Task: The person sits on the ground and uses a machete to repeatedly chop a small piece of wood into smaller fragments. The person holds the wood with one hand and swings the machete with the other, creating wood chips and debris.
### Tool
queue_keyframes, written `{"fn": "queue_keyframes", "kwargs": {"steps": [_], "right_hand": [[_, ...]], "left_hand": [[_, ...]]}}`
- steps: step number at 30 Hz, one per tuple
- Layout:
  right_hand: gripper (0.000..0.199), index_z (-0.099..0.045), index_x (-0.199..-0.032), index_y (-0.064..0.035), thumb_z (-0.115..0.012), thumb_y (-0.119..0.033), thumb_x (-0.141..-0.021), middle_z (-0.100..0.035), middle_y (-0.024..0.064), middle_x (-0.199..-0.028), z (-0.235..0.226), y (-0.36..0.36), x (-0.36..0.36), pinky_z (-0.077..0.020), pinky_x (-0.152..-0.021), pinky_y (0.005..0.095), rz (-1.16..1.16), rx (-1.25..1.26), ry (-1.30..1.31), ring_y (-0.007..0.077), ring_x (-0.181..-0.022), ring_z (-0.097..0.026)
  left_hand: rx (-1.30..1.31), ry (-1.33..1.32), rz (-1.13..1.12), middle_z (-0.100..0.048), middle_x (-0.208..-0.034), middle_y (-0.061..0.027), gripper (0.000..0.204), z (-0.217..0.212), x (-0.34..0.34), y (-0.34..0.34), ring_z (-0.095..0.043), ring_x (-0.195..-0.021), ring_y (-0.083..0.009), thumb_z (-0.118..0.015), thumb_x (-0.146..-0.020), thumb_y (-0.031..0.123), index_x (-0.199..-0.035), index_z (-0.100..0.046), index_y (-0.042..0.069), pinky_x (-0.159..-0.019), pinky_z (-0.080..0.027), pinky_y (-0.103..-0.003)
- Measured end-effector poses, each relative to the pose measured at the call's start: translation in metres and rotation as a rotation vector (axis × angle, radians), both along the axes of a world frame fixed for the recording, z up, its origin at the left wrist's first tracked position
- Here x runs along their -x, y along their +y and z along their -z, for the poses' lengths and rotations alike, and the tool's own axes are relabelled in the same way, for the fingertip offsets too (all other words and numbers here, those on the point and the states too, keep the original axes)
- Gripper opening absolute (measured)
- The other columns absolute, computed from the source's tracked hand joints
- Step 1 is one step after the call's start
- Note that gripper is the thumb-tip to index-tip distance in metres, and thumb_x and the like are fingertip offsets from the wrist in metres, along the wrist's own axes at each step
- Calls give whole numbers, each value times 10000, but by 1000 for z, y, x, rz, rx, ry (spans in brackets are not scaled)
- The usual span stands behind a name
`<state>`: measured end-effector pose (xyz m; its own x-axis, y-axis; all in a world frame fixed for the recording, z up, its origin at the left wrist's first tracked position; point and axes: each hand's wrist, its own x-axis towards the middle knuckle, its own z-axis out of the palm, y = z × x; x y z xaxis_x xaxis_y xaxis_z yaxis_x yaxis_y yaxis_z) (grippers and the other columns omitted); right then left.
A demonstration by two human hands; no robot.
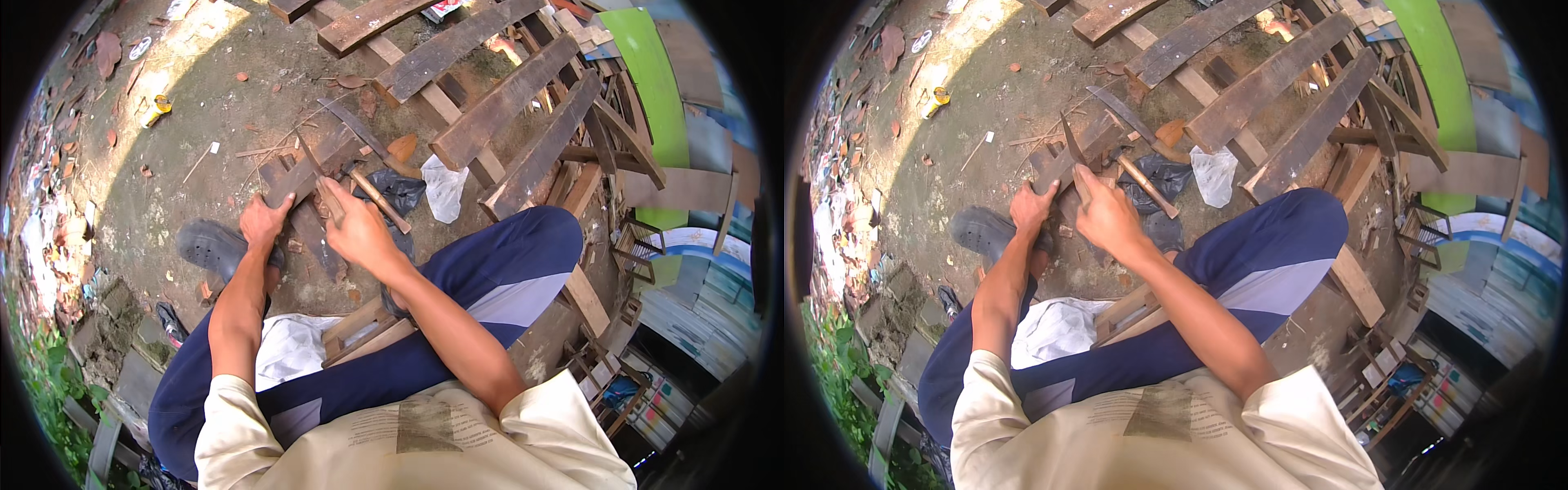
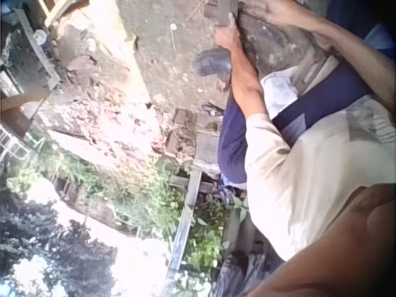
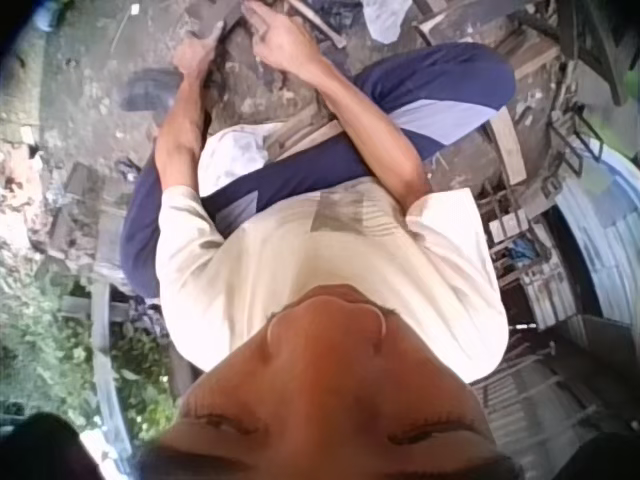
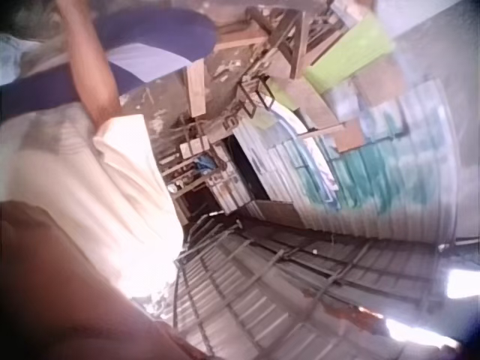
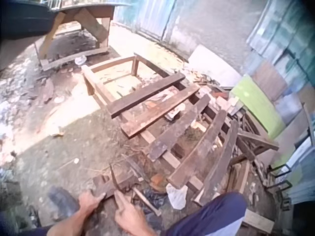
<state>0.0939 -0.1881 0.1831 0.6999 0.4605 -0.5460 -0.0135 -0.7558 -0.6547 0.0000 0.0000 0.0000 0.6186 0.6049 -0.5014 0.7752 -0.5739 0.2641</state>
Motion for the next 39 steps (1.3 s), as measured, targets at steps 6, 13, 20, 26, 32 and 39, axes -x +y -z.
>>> {"fn": "queue_keyframes", "kwargs": {"steps": [6, 13, 20, 26, 32, 39], "right_hand": [[727, -472, -1551, -100, -644, -59, -847, -715, 313, -938, -77, -76, 62, -568, -812, 459, 18, -150, -158, 434, -869, -720], [741, -448, -1549, -123, -678, -101, -845, -705, 340, -958, -13, -16, 18, -565, -813, 574, -6, 5, -41, 546, -870, -680], [738, -474, -1551, -108, -654, -40, -838, -730, 301, -1034, -65, -55, 43, -569, -847, 480, 46, -154, -81, 427, -872, -727], [702, -499, -1525, -107, -681, -96, -847, -677, 364, -927, -26, -21, 17, -555, -800, 536, -9, -1, -14, 498, -840, -687], [726, -489, -1546, -118, -642, -29, -842, -668, 307, -1273, -87, -83, 53, -553, -967, 440, 57, -163, -37, 464, -1076, -692], [737, -477, -1545, -128, -696, -108, -841, -683, 336, -1177, -30, -21, 21, -564, -904, 541, -25, 59, 9, 520, -912, -690]], "left_hand": [[-35, -27, -2, -733, -1105, -286, 993, 7, -4, -5, -708, -1074, -426, -680, -772, 782, -1281, -633, -70, -963, -539, -495], [-19, 0, 1, -732, -1097, -289, 1013, 2, -1, -8, -710, -1063, -433, -686, -779, 778, -1322, -613, -74, -960, -541, -498], [-45, -23, 30, -728, -1094, -305, 1071, 13, -3, -2, -715, -1057, -435, -674, -781, 791, -1397, -578, -80, -955, -546, -489], [-2, 19, 0, -724, -1121, -295, 1041, 3, -6, -7, -711, -1051, -448, -688, -765, 786, -1350, -604, -71, -959, -544, -504], [-42, -5, -12, -713, -1157, -299, 1000, 6, -2, -4, -708, -1071, -433, -713, -763, 759, -1314, -619, -70, -962, -544, -497], [45, 7, -34, -721, -1133, -296, 996, -1, -5, -1, -710, -1067, -420, -710, -755, 777, -1256, -637, -81, -967, -535, -488]]}}
